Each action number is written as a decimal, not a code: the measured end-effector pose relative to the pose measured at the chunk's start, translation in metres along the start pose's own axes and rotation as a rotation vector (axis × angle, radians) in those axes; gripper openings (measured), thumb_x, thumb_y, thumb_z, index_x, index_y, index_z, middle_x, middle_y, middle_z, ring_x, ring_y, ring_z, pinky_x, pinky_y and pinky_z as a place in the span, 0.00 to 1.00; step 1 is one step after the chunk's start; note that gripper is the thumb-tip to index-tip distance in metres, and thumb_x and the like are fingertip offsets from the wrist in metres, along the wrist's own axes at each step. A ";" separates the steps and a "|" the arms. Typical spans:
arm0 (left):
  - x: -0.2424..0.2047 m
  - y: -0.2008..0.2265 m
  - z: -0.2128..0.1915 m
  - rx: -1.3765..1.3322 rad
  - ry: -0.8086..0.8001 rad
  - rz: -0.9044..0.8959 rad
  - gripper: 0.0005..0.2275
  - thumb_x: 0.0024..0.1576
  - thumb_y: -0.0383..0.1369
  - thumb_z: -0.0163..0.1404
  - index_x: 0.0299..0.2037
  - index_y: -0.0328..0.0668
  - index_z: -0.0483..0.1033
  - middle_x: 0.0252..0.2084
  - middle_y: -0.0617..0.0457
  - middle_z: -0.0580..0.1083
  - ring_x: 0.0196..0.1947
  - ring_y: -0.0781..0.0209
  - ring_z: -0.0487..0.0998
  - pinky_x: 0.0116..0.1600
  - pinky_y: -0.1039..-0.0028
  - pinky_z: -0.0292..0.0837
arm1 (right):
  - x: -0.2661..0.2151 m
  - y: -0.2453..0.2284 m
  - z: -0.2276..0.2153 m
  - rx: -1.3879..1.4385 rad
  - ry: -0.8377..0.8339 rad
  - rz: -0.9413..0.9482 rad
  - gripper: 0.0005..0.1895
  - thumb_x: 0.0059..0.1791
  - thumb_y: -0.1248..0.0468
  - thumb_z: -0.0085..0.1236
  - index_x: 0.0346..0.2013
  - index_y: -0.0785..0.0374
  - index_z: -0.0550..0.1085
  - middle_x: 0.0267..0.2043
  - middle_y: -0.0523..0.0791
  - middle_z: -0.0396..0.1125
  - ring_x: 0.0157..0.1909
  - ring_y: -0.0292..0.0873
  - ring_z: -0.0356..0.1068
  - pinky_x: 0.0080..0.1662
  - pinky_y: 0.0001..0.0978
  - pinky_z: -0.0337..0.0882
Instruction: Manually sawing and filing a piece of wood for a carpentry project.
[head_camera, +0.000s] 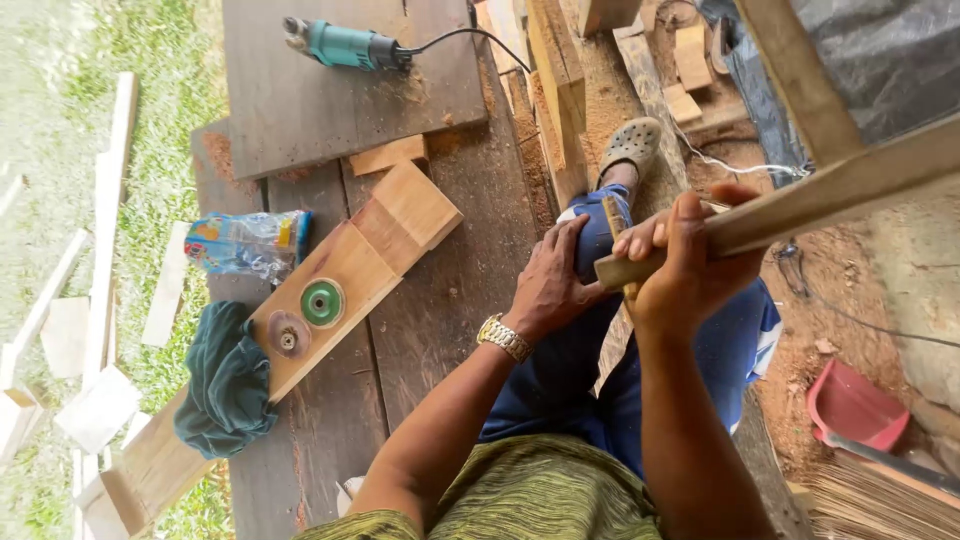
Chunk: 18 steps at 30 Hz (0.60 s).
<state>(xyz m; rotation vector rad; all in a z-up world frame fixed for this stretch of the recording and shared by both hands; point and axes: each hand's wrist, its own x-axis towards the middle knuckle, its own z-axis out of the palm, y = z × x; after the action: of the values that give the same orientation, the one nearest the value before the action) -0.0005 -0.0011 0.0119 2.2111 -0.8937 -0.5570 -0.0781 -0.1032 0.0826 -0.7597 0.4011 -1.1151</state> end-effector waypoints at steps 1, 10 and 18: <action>-0.001 -0.002 0.001 0.000 -0.004 -0.004 0.45 0.44 0.53 0.62 0.71 0.47 0.57 0.67 0.40 0.64 0.64 0.38 0.68 0.63 0.53 0.69 | -0.008 -0.012 0.000 -0.002 0.004 0.004 0.16 0.61 0.73 0.53 0.59 0.57 0.60 0.27 0.44 0.59 0.23 0.39 0.60 0.30 0.39 0.70; 0.000 0.001 0.001 0.002 0.047 0.037 0.42 0.49 0.55 0.60 0.72 0.46 0.59 0.69 0.40 0.66 0.67 0.37 0.69 0.64 0.54 0.69 | -0.132 -0.107 -0.071 -0.061 0.174 0.150 0.09 0.62 0.69 0.51 0.51 0.56 0.61 0.25 0.40 0.55 0.23 0.36 0.57 0.30 0.34 0.66; -0.001 -0.003 0.004 0.013 0.053 0.073 0.43 0.48 0.54 0.62 0.72 0.44 0.58 0.69 0.40 0.64 0.67 0.36 0.67 0.67 0.53 0.66 | -0.063 -0.005 -0.117 0.263 0.051 0.319 0.13 0.59 0.64 0.53 0.33 0.59 0.60 0.24 0.40 0.53 0.23 0.38 0.56 0.30 0.36 0.65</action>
<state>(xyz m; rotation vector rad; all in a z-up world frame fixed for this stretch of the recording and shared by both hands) -0.0021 -0.0001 0.0071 2.1846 -0.9485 -0.4574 -0.1825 -0.0870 0.0009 -0.4185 0.3934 -0.8664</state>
